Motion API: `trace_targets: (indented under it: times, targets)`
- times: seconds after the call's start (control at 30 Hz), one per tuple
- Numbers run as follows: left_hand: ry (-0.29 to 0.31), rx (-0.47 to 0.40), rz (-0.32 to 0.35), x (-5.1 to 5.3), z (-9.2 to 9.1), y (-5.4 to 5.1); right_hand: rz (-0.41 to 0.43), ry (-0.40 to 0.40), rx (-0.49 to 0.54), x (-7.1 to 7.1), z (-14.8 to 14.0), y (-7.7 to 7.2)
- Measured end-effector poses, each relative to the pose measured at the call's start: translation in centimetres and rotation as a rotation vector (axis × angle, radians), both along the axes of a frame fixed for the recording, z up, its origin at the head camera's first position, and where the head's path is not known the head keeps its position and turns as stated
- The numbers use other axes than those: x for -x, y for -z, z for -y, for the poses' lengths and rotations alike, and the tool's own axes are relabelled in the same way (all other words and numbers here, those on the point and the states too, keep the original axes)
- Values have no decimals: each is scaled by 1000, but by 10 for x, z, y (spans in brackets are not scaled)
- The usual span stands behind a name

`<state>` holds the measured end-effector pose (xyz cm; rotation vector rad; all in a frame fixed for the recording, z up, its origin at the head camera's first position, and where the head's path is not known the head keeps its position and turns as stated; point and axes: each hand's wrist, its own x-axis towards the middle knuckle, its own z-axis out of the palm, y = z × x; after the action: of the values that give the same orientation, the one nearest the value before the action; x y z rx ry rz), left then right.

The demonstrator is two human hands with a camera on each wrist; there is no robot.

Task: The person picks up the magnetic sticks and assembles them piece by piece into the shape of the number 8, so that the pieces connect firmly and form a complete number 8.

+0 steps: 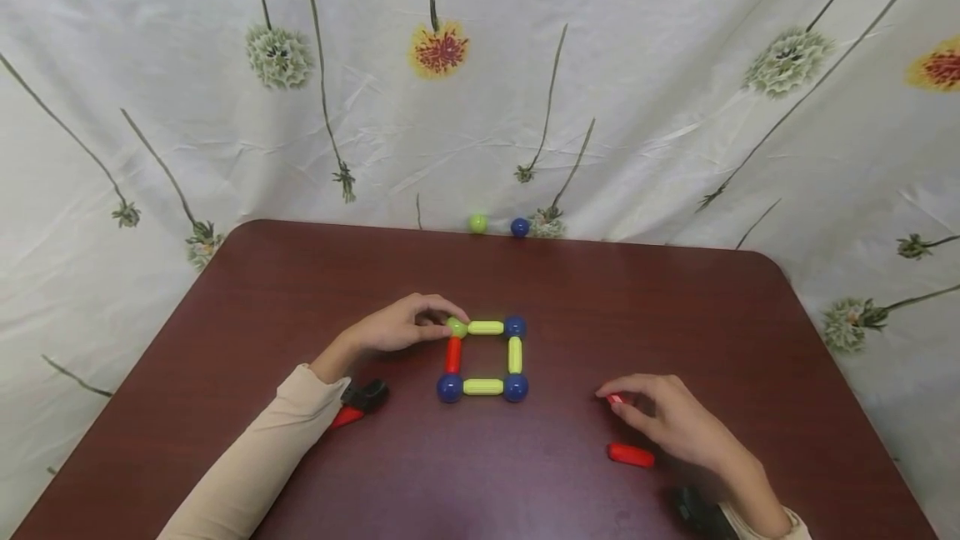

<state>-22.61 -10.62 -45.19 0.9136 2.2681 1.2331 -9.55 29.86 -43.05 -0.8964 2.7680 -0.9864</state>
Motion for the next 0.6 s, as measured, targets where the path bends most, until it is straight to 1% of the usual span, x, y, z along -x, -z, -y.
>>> trace_targets:
  times: [0.3,0.43,0.6]
  targets:
    - [-5,-5,2,0,-1,-1,110,23,90,1,16,-1]
    - [-7,-8,11,-1,-1,0,139,10,118,0,23,1]
    - [-11,-2,14,-1,-1,0,150,-8,131,0,31,5]
